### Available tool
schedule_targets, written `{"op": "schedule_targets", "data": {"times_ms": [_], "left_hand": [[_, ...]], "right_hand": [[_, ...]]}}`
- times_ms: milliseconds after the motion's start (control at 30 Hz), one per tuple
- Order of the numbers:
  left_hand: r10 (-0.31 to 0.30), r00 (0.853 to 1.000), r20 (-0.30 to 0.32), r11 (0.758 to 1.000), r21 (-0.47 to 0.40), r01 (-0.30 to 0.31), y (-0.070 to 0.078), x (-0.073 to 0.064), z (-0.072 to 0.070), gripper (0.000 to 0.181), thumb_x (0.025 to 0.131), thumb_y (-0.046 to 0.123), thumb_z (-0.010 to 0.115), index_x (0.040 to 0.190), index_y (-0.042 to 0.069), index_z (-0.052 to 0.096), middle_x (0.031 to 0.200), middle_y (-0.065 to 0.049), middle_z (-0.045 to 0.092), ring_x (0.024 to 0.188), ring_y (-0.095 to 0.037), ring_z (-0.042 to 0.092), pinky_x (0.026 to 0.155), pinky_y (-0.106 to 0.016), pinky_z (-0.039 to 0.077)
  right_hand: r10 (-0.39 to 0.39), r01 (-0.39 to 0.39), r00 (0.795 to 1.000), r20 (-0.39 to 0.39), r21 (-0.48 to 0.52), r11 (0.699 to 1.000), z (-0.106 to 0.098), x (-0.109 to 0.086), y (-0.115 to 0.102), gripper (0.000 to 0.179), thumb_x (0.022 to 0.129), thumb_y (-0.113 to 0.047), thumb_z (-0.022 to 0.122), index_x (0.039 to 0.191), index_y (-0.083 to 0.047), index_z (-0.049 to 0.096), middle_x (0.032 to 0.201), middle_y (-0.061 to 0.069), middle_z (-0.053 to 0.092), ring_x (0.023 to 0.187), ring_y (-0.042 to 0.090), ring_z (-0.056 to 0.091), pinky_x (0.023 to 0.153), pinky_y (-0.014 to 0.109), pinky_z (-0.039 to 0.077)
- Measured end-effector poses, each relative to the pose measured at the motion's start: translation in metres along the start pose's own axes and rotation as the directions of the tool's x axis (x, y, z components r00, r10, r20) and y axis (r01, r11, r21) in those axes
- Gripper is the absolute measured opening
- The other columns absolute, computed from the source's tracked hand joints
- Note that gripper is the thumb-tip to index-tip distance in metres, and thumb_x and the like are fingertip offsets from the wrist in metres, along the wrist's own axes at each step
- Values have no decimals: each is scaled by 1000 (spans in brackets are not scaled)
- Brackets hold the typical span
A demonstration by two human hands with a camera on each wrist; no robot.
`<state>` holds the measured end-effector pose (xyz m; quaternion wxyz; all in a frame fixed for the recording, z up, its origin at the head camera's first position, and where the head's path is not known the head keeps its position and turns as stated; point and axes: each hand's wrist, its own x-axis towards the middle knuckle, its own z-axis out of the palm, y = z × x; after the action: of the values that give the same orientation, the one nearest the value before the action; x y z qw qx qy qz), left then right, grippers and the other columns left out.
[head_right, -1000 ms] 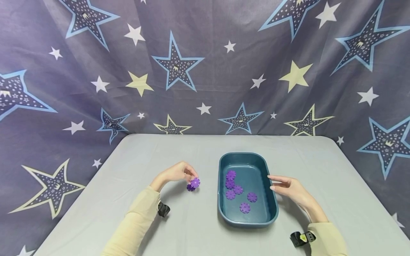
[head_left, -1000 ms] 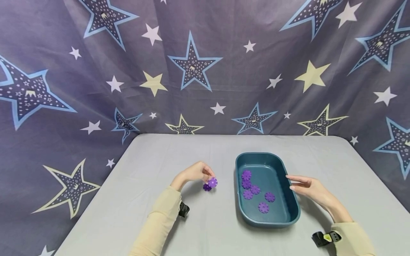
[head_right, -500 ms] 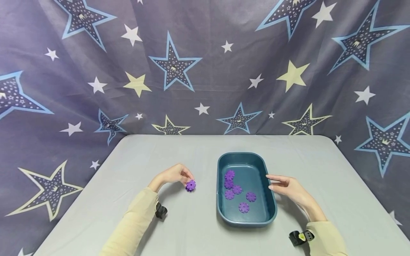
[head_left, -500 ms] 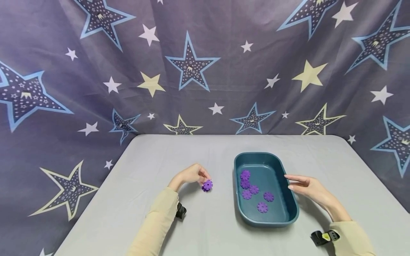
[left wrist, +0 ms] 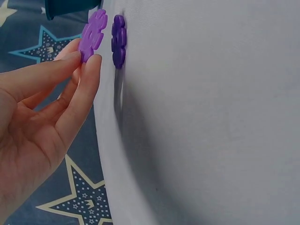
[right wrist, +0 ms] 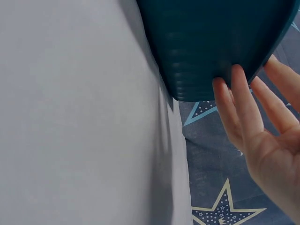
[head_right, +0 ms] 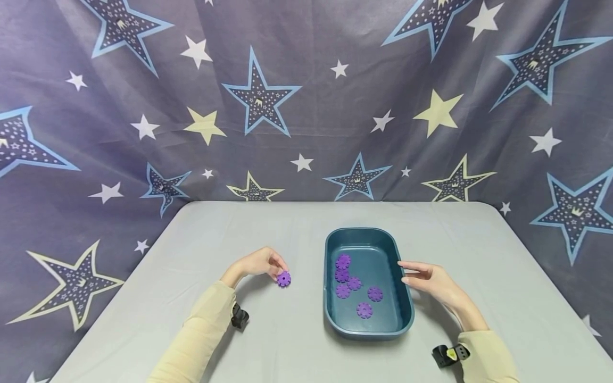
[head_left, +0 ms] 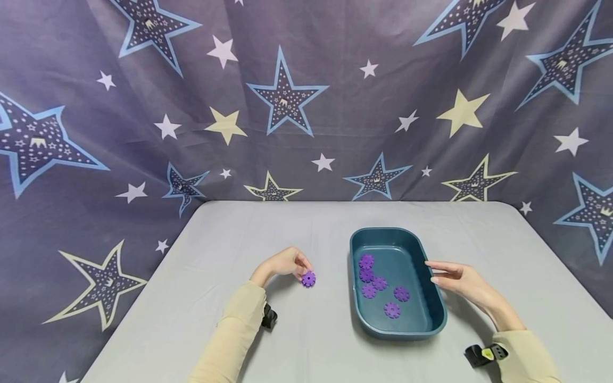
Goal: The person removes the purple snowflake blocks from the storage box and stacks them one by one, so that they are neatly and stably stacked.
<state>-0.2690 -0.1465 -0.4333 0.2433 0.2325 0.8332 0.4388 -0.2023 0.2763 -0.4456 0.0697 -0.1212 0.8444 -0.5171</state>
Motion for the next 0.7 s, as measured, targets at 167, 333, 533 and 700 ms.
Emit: {"op": "schedule_targets", "data": {"times_ms": [167,333,533,700], "left_hand": [[-8,1000,1,1000,10,8,1,-2,1,16,78,-14,51,91,-17,59,85,-27,63,69,-29,63,64,-33,53],[1,1000,17,1000,1,-1,-2,0,1,15,77,-13,52,89,-16,60,84,-27,63,71,-33,63,64,-35,53],[62,998,31,997,34,-63,-43,21,-2,11,77,-6,58,85,-3,66,78,-10,66,62,-18,63,57,-27,52],[59,998,-10,991,123,-57,-44,25,2,15,78,-10,54,88,-6,65,80,-12,66,65,-21,63,60,-30,53]], "right_hand": [[-4,4,1000,-2,-2,1000,0,0,1,49,81,-24,63,122,0,51,120,13,54,95,-6,52,77,15,43],[-4,4,1000,-2,4,1000,0,0,1,49,81,-24,63,123,0,50,120,14,54,95,-5,53,77,15,43],[0,0,1000,1,5,1000,0,0,1,49,81,-24,63,123,0,51,121,15,53,95,-5,52,77,15,43],[3,-3,1000,4,12,1000,0,0,1,50,81,-25,63,123,-1,50,121,17,52,95,-5,53,77,15,43]]}}
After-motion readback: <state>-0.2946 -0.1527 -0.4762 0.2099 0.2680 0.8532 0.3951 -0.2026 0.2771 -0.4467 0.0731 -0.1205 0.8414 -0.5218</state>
